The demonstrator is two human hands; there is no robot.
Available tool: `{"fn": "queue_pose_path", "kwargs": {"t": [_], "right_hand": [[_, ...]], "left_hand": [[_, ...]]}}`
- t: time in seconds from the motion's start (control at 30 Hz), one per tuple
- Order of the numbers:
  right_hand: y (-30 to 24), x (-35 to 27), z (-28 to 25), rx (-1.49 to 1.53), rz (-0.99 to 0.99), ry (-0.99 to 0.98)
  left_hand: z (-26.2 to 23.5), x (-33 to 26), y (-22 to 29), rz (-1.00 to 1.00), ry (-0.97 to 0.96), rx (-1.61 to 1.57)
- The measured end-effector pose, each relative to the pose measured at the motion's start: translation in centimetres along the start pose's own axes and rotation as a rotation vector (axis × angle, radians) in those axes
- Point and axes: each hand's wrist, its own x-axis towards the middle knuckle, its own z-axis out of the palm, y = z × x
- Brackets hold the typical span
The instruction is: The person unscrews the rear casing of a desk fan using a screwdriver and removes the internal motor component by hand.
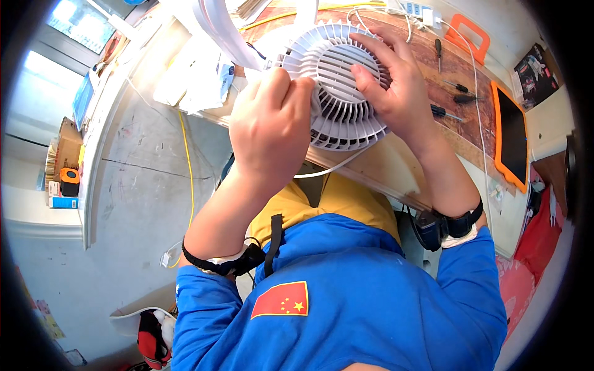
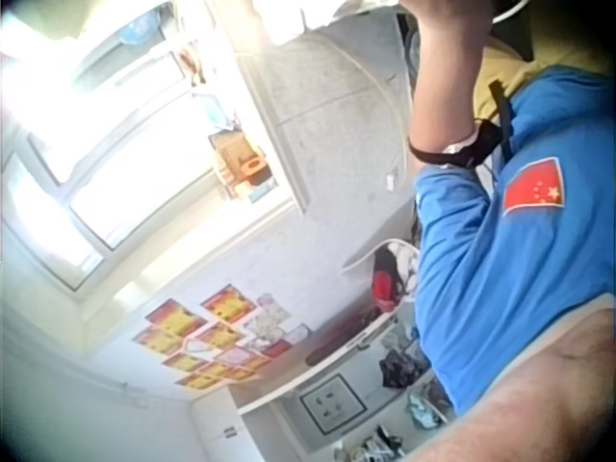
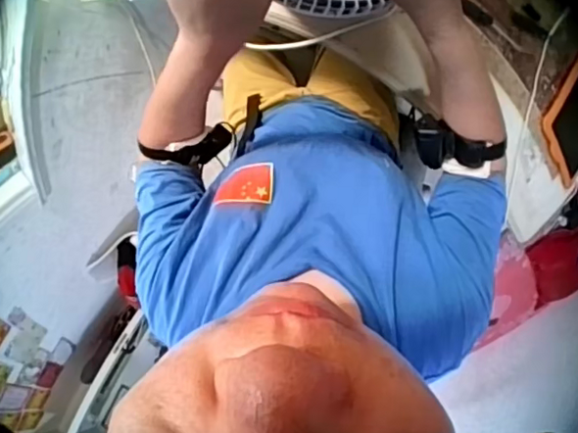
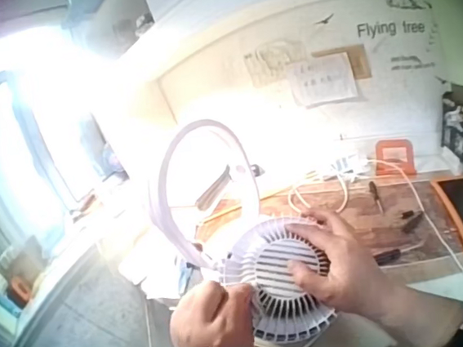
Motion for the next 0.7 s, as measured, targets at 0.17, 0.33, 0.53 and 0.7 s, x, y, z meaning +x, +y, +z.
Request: {"fn": "queue_pose_path", "kwargs": {"t": [0.17,0.33,0.53,0.7], "right_hand": [[-0.5,-0.1,-0.1,-0.046,0.007,-0.010],[-0.6,-0.1,0.0,-0.062,-0.004,-0.004],[-0.7,-0.2,0.0,-0.024,0.017,-0.005],[-1.0,-0.1,-0.2,-0.052,0.026,-0.013]], "left_hand": [[-0.3,-0.4,-0.2,0.013,-0.043,0.071],[-0.1,-1.3,-0.4,-0.076,0.023,0.015],[0.0,-0.4,-0.4,0.028,0.007,0.051],[-0.3,-0.4,-0.3,-0.007,-0.056,0.087]]}}
